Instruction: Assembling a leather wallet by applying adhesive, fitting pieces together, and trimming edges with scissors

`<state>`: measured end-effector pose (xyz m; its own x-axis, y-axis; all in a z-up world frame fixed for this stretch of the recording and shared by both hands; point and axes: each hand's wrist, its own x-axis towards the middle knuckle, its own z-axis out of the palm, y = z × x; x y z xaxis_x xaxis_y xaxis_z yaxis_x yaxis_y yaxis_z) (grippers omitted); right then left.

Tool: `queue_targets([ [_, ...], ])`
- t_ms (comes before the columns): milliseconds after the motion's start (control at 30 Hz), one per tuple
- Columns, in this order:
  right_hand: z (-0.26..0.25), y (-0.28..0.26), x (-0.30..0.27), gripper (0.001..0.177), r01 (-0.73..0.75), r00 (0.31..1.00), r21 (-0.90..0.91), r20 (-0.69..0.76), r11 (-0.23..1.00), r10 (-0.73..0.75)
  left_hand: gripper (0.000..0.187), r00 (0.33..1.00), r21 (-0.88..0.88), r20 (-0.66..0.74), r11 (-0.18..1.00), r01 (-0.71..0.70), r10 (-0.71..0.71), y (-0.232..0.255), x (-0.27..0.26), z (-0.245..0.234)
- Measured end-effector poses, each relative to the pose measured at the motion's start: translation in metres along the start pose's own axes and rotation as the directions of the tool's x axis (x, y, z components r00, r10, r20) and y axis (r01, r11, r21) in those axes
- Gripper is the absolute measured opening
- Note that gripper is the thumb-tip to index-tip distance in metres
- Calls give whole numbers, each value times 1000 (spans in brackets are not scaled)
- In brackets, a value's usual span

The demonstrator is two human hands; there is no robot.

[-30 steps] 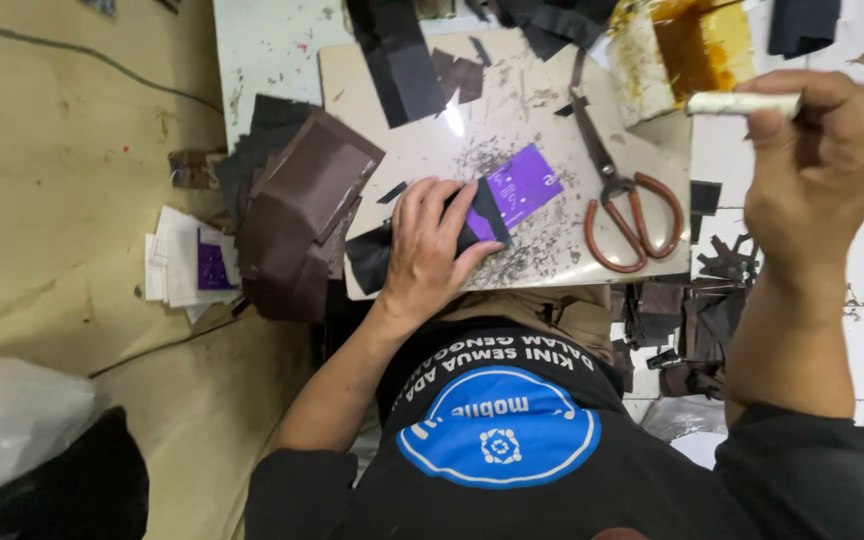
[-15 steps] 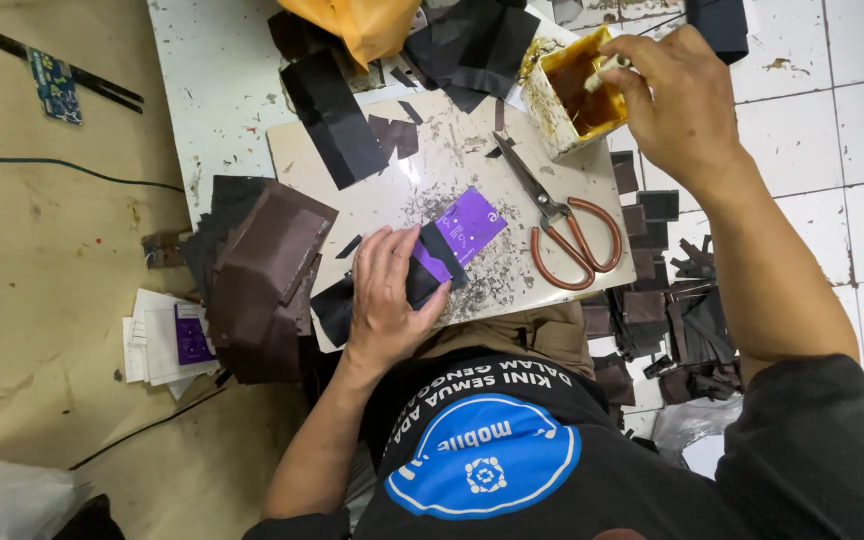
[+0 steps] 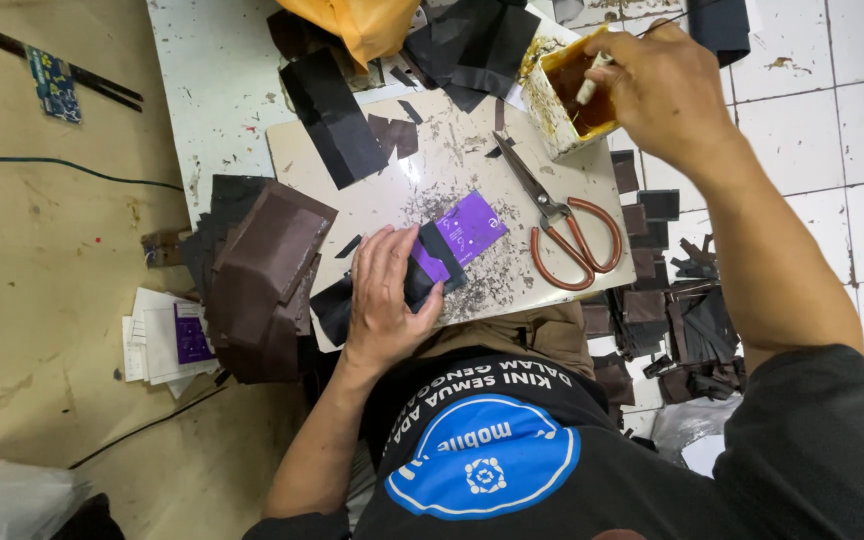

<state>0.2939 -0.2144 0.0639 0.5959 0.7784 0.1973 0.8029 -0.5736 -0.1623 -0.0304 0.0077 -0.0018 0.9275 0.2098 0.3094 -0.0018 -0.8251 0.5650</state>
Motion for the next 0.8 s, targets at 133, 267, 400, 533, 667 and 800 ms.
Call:
queue_targets([
  [133,-48,-21,1,29,-256,954,232,217,938,207,78,997,-53,70,998,24,-20,-4,-2,-5],
  [267,-46,8,-11,18,-165,981,424,162,891,104,71,998,-92,64,996,4,2,-4,-2,-10],
  [400,-20,48,-29,23,57,988,167,130,984,-80,72,1000,-58,0,998,-20,20,-9,-10,-8],
  [533,-66,-52,-40,24,6,923,469,338,883,-186,70,1000,-63,-7,998,0,-1,-15,-15,-4],
  [667,-72,-124,-47,21,149,953,692,90,707,-289,73,1000,-47,-30,999,-8,7,-16,-16,-1],
  [800,-10,-133,-36,20,219,946,665,34,714,-321,74,999,-45,-33,999,-6,4,-15,-15,-2],
])
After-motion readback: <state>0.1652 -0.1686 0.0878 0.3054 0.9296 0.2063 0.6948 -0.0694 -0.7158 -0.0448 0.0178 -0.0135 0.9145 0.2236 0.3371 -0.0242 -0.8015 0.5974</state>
